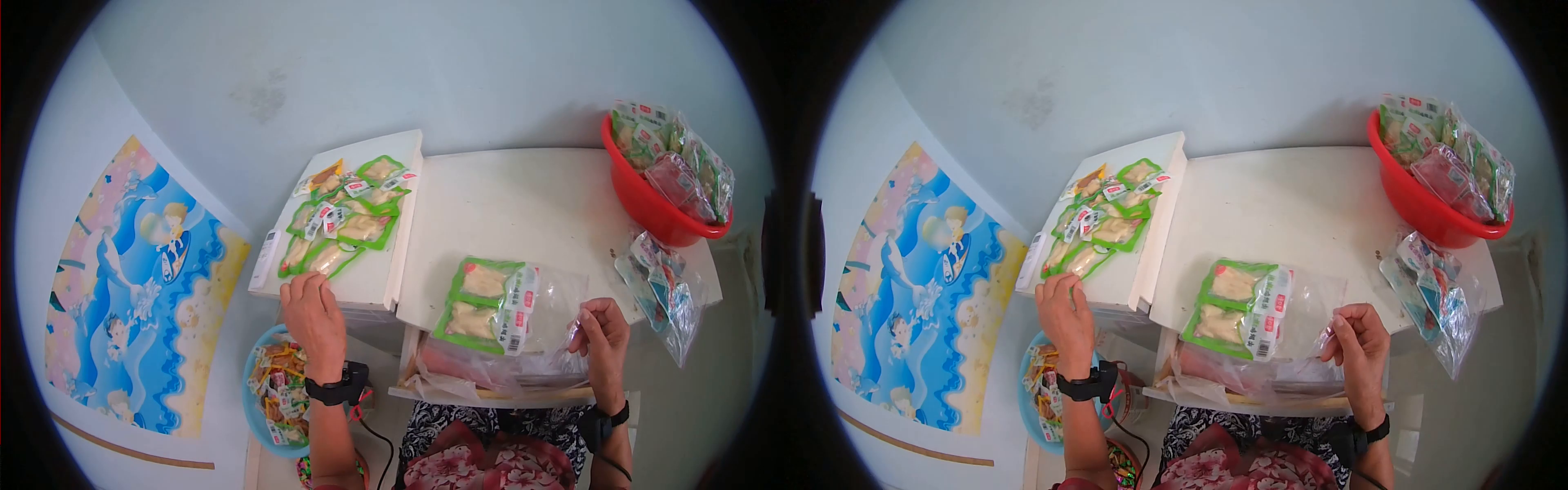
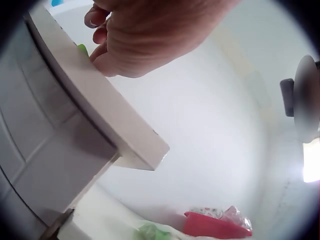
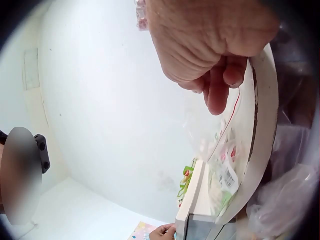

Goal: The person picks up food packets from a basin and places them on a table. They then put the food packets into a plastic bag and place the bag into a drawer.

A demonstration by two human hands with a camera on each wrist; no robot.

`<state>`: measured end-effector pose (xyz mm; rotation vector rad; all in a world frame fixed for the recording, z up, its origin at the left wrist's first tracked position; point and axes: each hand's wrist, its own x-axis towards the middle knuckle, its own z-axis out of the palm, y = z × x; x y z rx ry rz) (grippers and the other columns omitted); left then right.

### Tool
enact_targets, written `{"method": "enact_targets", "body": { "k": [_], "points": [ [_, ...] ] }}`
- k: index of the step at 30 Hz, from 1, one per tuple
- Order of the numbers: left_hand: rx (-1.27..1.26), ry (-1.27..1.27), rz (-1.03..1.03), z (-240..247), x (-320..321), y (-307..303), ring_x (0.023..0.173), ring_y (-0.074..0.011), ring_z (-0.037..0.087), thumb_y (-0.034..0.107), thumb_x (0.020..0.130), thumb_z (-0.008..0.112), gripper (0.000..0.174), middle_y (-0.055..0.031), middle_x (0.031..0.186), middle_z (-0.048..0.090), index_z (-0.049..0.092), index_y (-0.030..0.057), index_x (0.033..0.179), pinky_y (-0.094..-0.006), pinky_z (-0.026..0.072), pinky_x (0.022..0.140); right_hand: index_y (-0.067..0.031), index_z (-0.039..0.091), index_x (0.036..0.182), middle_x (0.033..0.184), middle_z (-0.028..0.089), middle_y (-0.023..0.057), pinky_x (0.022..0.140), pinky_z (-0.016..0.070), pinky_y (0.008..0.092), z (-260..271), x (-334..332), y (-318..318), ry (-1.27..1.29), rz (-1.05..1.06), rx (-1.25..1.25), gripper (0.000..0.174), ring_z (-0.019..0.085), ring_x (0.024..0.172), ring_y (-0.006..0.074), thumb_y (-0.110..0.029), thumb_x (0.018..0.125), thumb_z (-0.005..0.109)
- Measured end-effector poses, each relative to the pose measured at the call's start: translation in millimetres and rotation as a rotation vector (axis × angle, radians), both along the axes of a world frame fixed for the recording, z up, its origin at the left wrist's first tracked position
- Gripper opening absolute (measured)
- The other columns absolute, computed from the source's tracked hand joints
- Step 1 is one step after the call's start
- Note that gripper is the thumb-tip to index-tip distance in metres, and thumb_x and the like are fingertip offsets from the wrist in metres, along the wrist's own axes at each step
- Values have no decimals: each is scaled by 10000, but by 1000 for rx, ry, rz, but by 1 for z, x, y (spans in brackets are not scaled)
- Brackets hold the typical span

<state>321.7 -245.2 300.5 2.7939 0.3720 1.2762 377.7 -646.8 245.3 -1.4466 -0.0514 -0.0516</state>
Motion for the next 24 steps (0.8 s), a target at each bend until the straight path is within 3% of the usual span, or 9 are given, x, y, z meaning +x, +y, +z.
{"method": "enact_targets", "body": {
  "k": [5, 8, 14, 17, 24],
  "points": [
    [59, -42, -41, 11, -3, 2, 1036, -367, 568, 107, 888, 708, 236, -142, 1145, 668, 675, 10, 1101, -455, 471, 925, -62, 604, 1036, 751, 665, 28, 467, 358, 183, -1, 1, 1, -7, -4, -26, 85, 559, 532, 50, -146, 1025, 604],
    [21, 74, -8, 14, -2, 19, 1016, -383, 586, 184, 894, 723, 295, -150, 1133, 683, 683, 11, 1129, -456, 476, 918, -60, 607, 1041, 756, 668, 31, 468, 358, 180, -1, 1, 3, -7, 1, -21, 88, 557, 533, 46, -147, 1026, 603],
    [122, 234, -2, 14, 2, 23, 1053, -390, 592, 111, 958, 611, 209, -180, 1170, 669, 663, -2, 1126, -469, 487, 937, -55, 615, 1045, 756, 666, 31, 465, 356, 181, -2, 1, 2, -15, -19, 1, 80, 549, 527, 47, -131, 1022, 603],
    [114, 162, -55, 11, -6, 26, 1050, -389, 589, 73, 977, 555, 165, -181, 1138, 668, 647, -6, 1090, -468, 491, 919, -52, 615, 1046, 754, 658, 27, 465, 354, 184, -2, 0, -1, -11, -13, 12, 78, 549, 528, 50, -125, 1021, 602],
    [158, -73, 43, 11, -32, 21, 998, -375, 607, 21, 988, 513, 122, -172, 1067, 651, 600, -12, 1067, -456, 497, 872, -49, 621, 1051, 773, 671, 30, 459, 348, 188, -8, -6, -10, -17, -35, 60, 74, 556, 524, 56, -115, 1023, 601]
  ]
}}
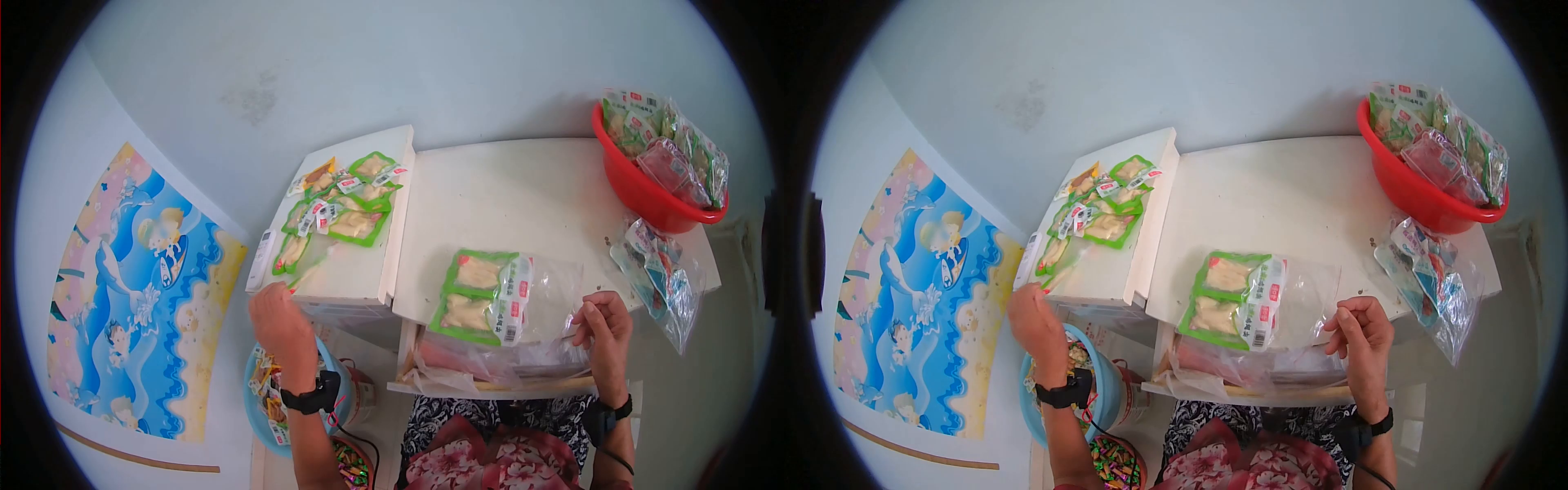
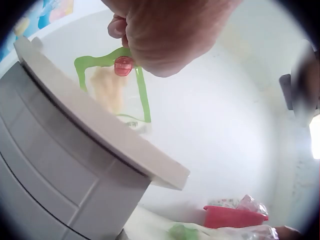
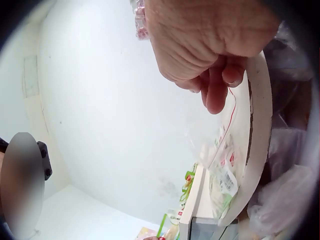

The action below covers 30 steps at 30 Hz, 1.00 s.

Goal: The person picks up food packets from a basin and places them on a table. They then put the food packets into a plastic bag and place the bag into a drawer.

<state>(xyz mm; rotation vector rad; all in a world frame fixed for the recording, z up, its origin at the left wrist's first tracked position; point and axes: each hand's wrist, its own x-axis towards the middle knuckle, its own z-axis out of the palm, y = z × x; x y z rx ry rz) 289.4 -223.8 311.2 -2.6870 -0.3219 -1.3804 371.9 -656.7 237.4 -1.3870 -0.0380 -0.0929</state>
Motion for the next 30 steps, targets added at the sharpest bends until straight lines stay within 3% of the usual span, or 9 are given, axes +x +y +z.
{"method": "enact_targets", "body": {
  "k": [6, 9, 11, 14, 17, 22, 26, 29, 30],
  "points": [
    [-59, -121, -313, 33, -26, -56, 911, -343, 663, -34, 999, 495, 119, -195, 1084, 675, 593, -21, 1066, -425, 537, 789, -49, 631, 1060, 790, 701, 64, 454, 360, 200, 19, -29, -7, -5, -79, 55, 112, 576, 531, 66, -152, 1021, 604],
    [-38, -62, -540, 30, -31, -101, 841, -293, 685, -53, 975, 526, 138, -195, 1089, 686, 603, -21, 1084, -385, 549, 738, -25, 620, 1181, 839, 724, 98, 449, 371, 205, 45, -45, -8, 97, 174, 16, 303, 644, 558, 114, -288, 1070, 518],
    [-35, -11, -761, 25, -29, -127, 802, -294, 698, -87, 924, 599, 186, -191, 1075, 693, 606, -8, 1092, -367, 586, 655, 3, 544, 1367, 904, 736, 156, 440, 395, 219, 53, -47, -7, 148, 455, 257, 520, 714, 610, 196, -420, 1097, 410],
    [88, 122, -1027, 28, -18, -156, 812, -268, 712, -68, 858, 702, 283, -180, 1147, 679, 605, -5, 1116, -337, 601, 642, 26, 443, 1476, 985, 732, 202, 439, 440, 248, 57, -47, -15, 314, 654, 475, 640, 738, 645, 257, -484, 1097, 366],
    [140, 211, -1200, 20, -4, -175, 843, -235, 718, -28, 832, 755, 330, -165, 1208, 659, 602, 8, 1121, -323, 596, 647, 45, 415, 1496, 1037, 723, 219, 457, 488, 264, 42, -55, -35, 320, 730, 407, 657, 748, 670, 273, -474, 1094, 386],
    [157, 318, -1316, 2, 6, -198, 904, -209, 718, 7, 864, 744, 307, -124, 1212, 667, 620, 24, 1145, -296, 591, 675, 18, 518, 1429, 1073, 714, 141, 578, 584, 282, 48, -65, -54, 434, 587, 349, 475, 711, 743, 166, -61, 978, 643],
    [215, 293, -1390, -13, 20, -219, 948, -219, 714, 85, 879, 766, 327, -98, 1205, 677, 634, 35, 1174, -313, 583, 702, -18, 567, 1384, 1098, 723, 75, 811, 592, 272, 48, -68, -58, 328, 366, 202, 476, 705, 963, 140, 1, 926, 697],
    [-59, 185, -1201, -30, 20, -232, 950, -252, 706, 167, 855, 814, 400, -115, 1183, 676, 633, 20, 1180, -346, 586, 729, -13, 594, 1324, 1099, 725, 66, 829, 583, 269, 37, -63, -63, 209, 99, 230, 420, 708, 984, 142, -17, 922, 714],
    [-164, 141, -1109, -36, 23, -237, 939, -304, 667, 194, 816, 838, 457, -140, 1155, 673, 621, 3, 1171, -409, 533, 760, 4, 601, 1262, 1092, 726, 86, 776, 592, 278, 32, -60, -68, 137, 13, 146, 361, 727, 924, 160, -35, 926, 724]
  ]
}}
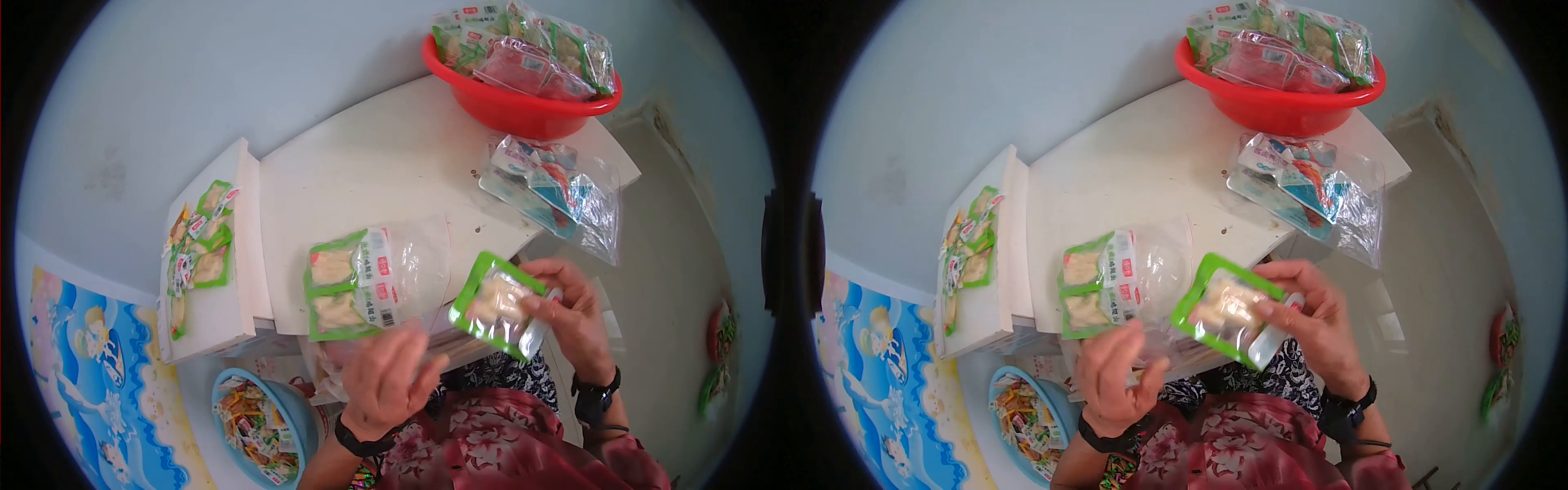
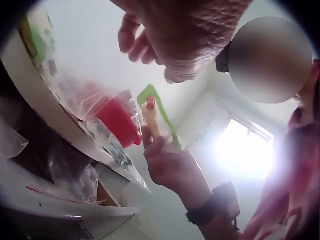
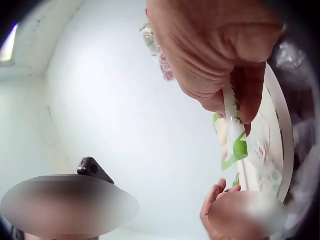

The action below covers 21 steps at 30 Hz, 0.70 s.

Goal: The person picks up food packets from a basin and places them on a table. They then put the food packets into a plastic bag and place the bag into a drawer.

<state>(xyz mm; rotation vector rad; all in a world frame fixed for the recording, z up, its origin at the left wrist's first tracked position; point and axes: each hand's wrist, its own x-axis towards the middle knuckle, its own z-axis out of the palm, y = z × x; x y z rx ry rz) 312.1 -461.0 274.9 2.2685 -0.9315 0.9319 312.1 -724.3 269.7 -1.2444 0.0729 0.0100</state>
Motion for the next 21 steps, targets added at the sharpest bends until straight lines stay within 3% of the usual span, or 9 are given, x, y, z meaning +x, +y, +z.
{"method": "enact_targets", "body": {
  "k": [3, 4, 6, 13, 14, 21],
  "points": [
    [13, 89, 216, 2, 5, -10, 872, -304, 623, 164, 818, 826, 428, -133, 1036, 650, 618, -2, 1153, -411, 501, 712, 19, 599, 1221, 1070, 724, 106, 703, 595, 279, -1, 8, -10, -3, -30, -56, 324, 742, 830, 179, -52, 932, 727],
    [9, 113, 235, 1, 8, -13, 854, -302, 609, 156, 814, 824, 419, -128, 1008, 638, 619, -1, 1144, -417, 490, 703, 27, 593, 1210, 1049, 719, 115, 630, 583, 261, -4, 11, -7, 5, -64, -65, 313, 744, 762, 188, -55, 938, 723],
    [0, 157, 278, -5, 14, -18, 819, -300, 580, 140, 807, 821, 402, -118, 953, 612, 620, 2, 1127, -430, 468, 685, 24, 602, 1199, 1038, 716, 97, 617, 572, 241, -9, 20, -3, -5, -72, -106, 302, 742, 774, 167, -64, 939, 728],
    [-7, 150, 275, -13, 24, -24, 745, -315, 600, 37, 827, 752, 204, -108, 867, 621, 666, 21, 1011, -427, 471, 616, 3, 653, 1139, 964, 700, 21, 587, 528, 200, -14, 46, 25, 19, 82, -189, 261, 663, 732, 52, -124, 936, 753],
    [-25, 141, 267, -9, 23, -26, 734, -317, 606, 22, 831, 741, 185, -109, 856, 620, 668, 22, 1000, -423, 474, 607, -7, 672, 1131, 905, 678, -5, 547, 478, 194, -26, 53, 25, -64, 119, -283, 251, 585, 653, 26, -126, 928, 758],
    [-135, 153, 238, -8, 17, -34, 706, -302, 635, -13, 835, 728, 184, -109, 862, 619, 669, 21, 1006, -394, 498, 590, -23, 695, 1130, 746, 620, -31, 495, 414, 216, -4, 82, 58, -80, 370, -370, 260, 507, 567, 23, -143, 910, 766]
  ]
}}
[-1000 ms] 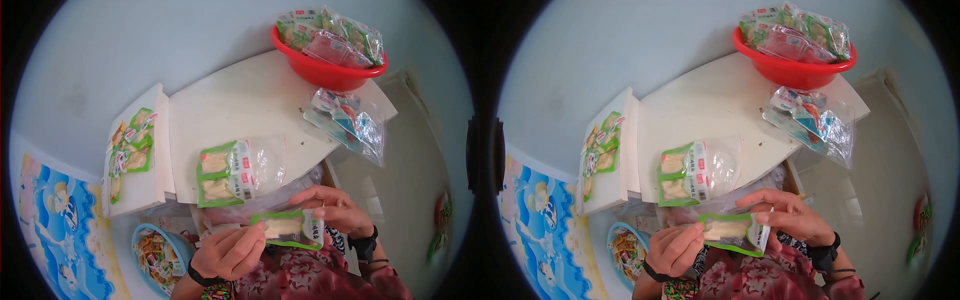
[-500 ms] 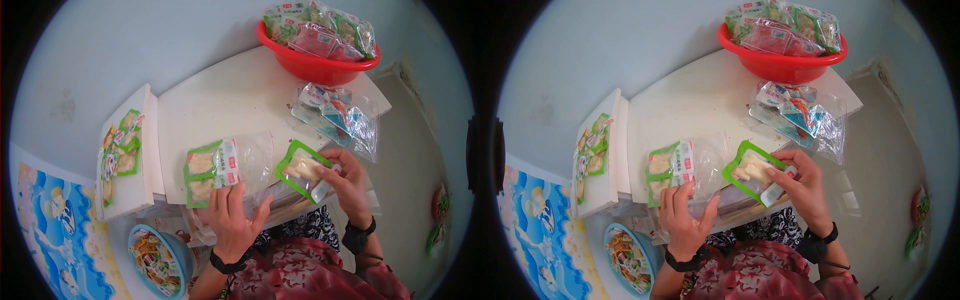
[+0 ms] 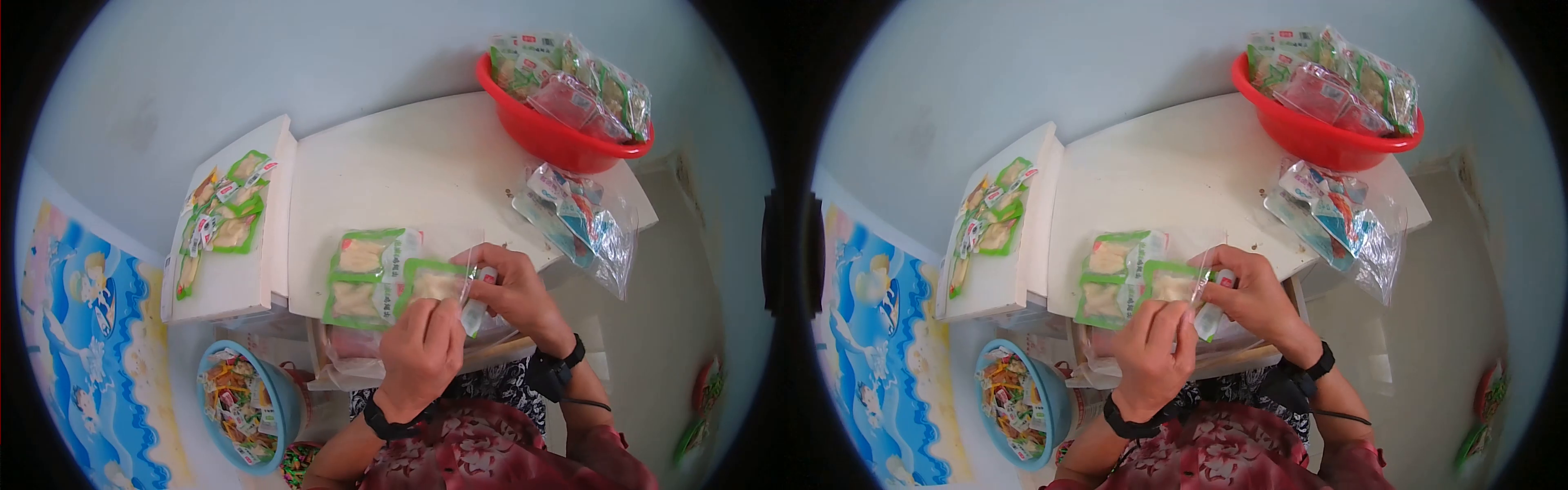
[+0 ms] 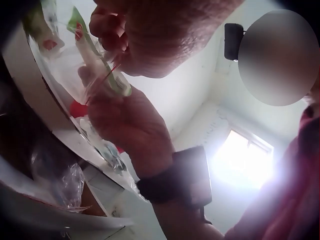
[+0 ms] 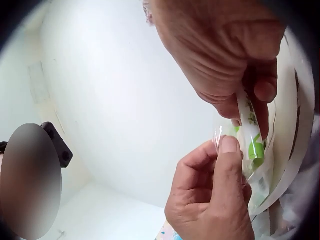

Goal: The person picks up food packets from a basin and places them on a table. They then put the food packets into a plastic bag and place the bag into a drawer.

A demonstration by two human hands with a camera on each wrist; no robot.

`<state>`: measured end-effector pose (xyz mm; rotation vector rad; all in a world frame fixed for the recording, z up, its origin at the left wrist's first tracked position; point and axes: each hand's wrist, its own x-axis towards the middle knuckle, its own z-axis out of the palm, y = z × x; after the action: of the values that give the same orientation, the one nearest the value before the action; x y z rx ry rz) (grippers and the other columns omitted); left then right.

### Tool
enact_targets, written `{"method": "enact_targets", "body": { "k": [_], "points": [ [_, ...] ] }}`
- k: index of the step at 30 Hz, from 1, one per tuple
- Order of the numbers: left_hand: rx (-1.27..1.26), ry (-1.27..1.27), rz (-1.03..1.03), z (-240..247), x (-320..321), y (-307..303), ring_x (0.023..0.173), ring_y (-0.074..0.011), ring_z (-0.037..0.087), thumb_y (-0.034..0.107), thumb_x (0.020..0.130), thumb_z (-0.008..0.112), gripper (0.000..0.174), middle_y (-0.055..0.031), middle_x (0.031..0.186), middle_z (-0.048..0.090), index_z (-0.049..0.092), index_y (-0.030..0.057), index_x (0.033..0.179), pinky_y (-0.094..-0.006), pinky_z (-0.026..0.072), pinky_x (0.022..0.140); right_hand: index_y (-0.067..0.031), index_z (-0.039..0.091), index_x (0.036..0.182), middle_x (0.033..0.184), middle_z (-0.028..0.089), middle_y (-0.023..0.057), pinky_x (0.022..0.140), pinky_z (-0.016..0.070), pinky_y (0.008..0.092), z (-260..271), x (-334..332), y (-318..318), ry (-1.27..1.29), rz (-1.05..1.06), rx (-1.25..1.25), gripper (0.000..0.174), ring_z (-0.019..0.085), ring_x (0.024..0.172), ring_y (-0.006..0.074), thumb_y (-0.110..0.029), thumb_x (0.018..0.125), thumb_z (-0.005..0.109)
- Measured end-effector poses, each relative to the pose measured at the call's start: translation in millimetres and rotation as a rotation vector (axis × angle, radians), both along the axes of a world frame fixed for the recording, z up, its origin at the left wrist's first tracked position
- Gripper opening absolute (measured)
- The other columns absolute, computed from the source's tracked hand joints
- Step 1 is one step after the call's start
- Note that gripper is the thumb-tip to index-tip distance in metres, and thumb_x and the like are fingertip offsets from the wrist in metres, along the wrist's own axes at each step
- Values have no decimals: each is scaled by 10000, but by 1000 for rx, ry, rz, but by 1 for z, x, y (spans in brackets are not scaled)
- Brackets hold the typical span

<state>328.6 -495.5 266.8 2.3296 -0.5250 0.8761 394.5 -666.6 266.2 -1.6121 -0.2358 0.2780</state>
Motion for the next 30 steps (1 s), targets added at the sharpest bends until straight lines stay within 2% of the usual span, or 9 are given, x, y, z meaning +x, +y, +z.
{"method": "enact_targets", "body": {
  "k": [3, 9, 12, 15, 18, 20, 23, 26, 30],
  "points": [
    [-23, -22, -34, -1, -3, 0, 691, -301, 629, -26, 829, 730, 195, -107, 871, 616, 670, 15, 1010, -396, 492, 572, -20, 692, 1114, 725, 603, -28, 488, 413, 223, 6, 8, 18, 37, 72, -13, 258, 511, 553, 37, -156, 909, 771],
    [-40, -30, -92, -4, -9, 5, 699, -287, 644, -49, 817, 723, 271, -109, 895, 622, 690, 9, 1080, -372, 503, 568, 4, 672, 1078, 786, 623, 5, 513, 423, 248, -12, 28, 50, -171, 109, -20, 301, 532, 606, 77, -187, 885, 802],
    [-50, -24, -108, -10, -10, 10, 727, -289, 658, -45, 828, 721, 294, -115, 940, 652, 693, 12, 1115, -357, 523, 603, 3, 686, 1102, 1031, 695, 47, 739, 508, 282, 3, 30, 56, -101, 191, -226, 341, 603, 857, 102, -184, 854, 829],
    [-152, -88, -154, -8, -10, 25, 835, -304, 674, -19, 854, 714, 335, -130, 1027, 682, 666, 0, 1185, -394, 547, 737, 5, 647, 1149, 858, 639, 34, 602, 453, 257, -22, 30, 61, -260, 112, -168, 374, 552, 696, 79, -213, 890, 805],
    [-16, -141, 105, 0, -17, 67, 1034, -317, 644, 44, 894, 701, 403, -175, 1181, 664, 612, -18, 1282, -440, 508, 916, -7, 611, 1231, 901, 669, 65, 663, 473, 271, 2, 10, 53, -9, 110, -60, 429, 587, 760, 84, -230, 911, 789],
    [-89, -43, 243, -6, -12, 94, 1245, -314, 564, 81, 953, 650, 464, -203, 1329, 594, 530, -31, 1386, -456, 430, 1081, -16, 586, 1275, 912, 691, 80, 680, 484, 273, 2, 8, 45, -119, 120, -164, 456, 612, 788, 88, -226, 920, 783],
    [-359, 191, 263, -24, -7, 117, 1395, -305, 469, 131, 1039, 567, 491, -218, 1474, 504, 438, -28, 1485, -426, 363, 1171, -14, 596, 1260, 914, 714, 95, 690, 499, 267, -10, 10, 36, -156, 213, -137, 428, 637, 819, 91, -194, 919, 781],
    [-664, 365, 182, -28, -6, 118, 1400, -328, 476, 161, 1074, 515, 511, -240, 1517, 474, 383, -64, 1514, -444, 343, 1187, 0, 620, 1206, 900, 722, 87, 687, 505, 259, 1, 10, 42, -19, 226, -124, 386, 638, 825, 87, -162, 901, 794],
    [-832, 455, 96, -30, -9, 113, 1440, -306, 438, 164, 1094, 486, 527, -250, 1559, 434, 336, -43, 1555, -406, 326, 1200, 19, 655, 1077, 878, 708, 62, 685, 500, 255, 8, 6, 54, 40, 161, -85, 285, 615, 820, 73, -133, 884, 800]
  ]
}}
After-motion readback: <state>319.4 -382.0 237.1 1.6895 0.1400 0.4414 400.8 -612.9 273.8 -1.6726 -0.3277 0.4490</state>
